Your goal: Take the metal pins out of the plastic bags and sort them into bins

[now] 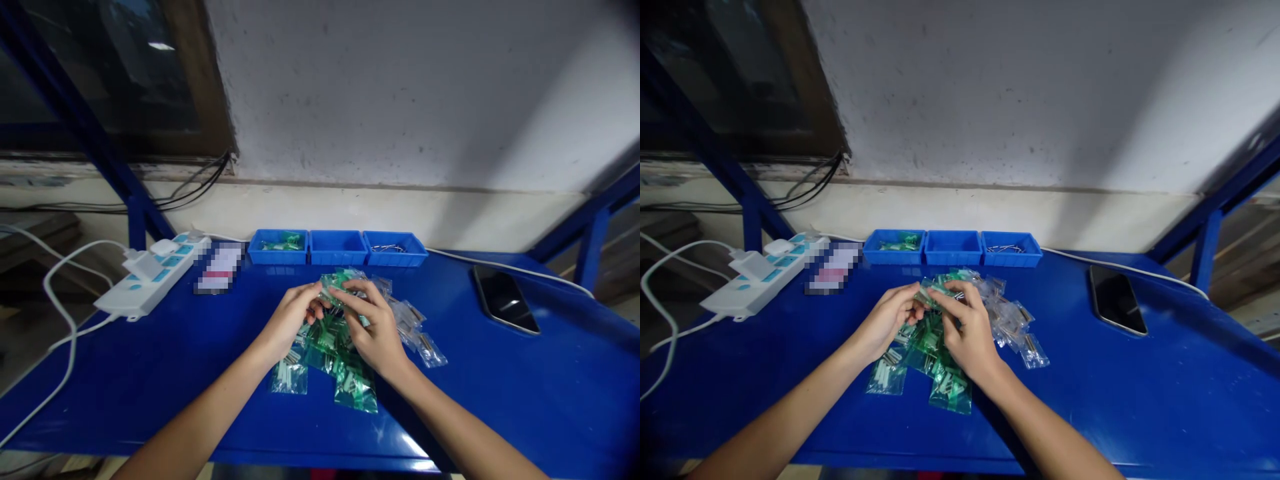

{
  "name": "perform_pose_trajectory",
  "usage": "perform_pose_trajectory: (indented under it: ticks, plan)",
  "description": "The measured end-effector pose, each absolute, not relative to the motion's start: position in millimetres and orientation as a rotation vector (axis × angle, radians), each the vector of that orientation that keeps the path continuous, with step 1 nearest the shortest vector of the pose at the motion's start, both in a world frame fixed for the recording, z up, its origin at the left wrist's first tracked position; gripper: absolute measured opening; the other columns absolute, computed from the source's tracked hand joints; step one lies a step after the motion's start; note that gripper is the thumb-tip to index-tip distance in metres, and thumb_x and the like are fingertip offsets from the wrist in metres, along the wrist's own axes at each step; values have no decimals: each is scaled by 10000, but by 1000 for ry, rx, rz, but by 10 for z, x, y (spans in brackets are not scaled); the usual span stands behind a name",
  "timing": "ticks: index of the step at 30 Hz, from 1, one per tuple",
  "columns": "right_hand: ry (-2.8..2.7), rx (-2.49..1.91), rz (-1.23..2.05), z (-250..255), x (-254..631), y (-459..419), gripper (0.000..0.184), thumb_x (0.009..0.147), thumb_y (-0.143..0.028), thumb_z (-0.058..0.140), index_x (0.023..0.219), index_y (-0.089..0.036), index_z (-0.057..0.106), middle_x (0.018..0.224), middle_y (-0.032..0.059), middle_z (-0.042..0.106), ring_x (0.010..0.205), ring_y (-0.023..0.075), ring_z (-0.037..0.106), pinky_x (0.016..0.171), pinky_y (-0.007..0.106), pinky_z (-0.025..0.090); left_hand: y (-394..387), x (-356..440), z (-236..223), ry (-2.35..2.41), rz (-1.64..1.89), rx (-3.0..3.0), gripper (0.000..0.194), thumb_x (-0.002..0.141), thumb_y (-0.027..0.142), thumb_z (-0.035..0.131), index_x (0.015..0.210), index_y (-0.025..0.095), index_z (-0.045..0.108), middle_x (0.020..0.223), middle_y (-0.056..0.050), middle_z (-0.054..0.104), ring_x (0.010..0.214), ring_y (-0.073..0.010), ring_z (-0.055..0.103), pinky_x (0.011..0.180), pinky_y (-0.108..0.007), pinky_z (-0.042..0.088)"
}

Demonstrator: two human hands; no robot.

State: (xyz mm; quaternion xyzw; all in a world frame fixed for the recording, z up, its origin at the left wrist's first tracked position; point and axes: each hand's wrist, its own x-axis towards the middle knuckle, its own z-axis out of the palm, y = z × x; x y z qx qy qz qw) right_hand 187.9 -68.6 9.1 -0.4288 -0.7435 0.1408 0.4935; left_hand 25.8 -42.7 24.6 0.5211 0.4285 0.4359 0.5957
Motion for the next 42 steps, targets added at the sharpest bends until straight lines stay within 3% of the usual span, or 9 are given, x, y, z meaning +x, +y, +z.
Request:
perform_pose_trajectory:
  ticks: [4,9,15,17,20,25,30,37,42]
  plan:
    - [-1787,-1113,299,106,1883,-690,514,745,-9,397,1061,-321,656,1184,60,465,1149,235,455,842,412,476,-442,259,245,990,986,1312,218,834,358,532,797,160,619,584,13,490,548,-99,463,500,-208,336]
    - [-1786,-1151,334,133,1860,-716,491,743,-42,410,1114,-300,602,1240,75,406,1205,259,407,878,441,473,-467,250,233,1172,1066,1611,280,869,384,476,883,159,642,584,5,529,529,-114,486,496,-219,359]
    - [-1719,-1227,363,141,1882,-688,304,825,-169,458,1092,-238,588,1171,103,419,1167,260,428,941,455,429,-11,-12,398,1669,1476,2214,276,906,275,409,986,157,645,898,-81,645,810,-195,579,761,-314,452]
    - [-1713,-1248,361,137,1889,-675,253,836,-202,470,1049,-225,605,1142,104,425,1142,259,441,935,447,428,183,-73,421,1886,1365,2400,328,876,280,472,1141,132,595,1063,-141,607,1003,-278,527,878,-403,413]
    - [-1745,-1267,340,130,1890,-658,219,846,-234,480,1011,-222,623,1105,99,446,1125,257,448,934,438,422,268,-38,307,2046,1099,2546,514,827,308,553,1288,96,475,1245,-201,495,1164,-373,392,895,-484,388]
    - [-1853,-1320,322,116,1934,-596,205,859,-241,478,987,-223,636,1014,86,533,1029,245,486,902,427,427,17,171,-63,1588,675,2553,317,881,328,470,1133,184,598,1105,-93,613,1072,-256,490,888,-385,425]
    - [-2020,-1442,208,10,2040,-467,236,859,-265,493,1030,-183,634,945,101,596,1009,268,468,880,433,423,-80,230,-111,1558,594,2506,389,865,450,481,1172,225,562,1202,-84,581,1134,-284,473,872,-438,398]
    - [-2110,-1560,68,-90,2031,-412,290,866,-313,499,1099,-184,615,1013,136,596,1073,305,450,849,470,428,-55,147,-14,1598,524,2509,158,869,274,504,959,243,630,995,-34,656,979,-245,554,799,-370,386]
    - [-2123,-1537,36,-96,1991,-439,261,870,-310,496,1064,-197,630,998,124,591,1122,321,414,854,478,424,-54,133,-36,1618,583,2500,172,870,321,496,939,239,631,982,-38,658,958,-258,556,779,-373,382]
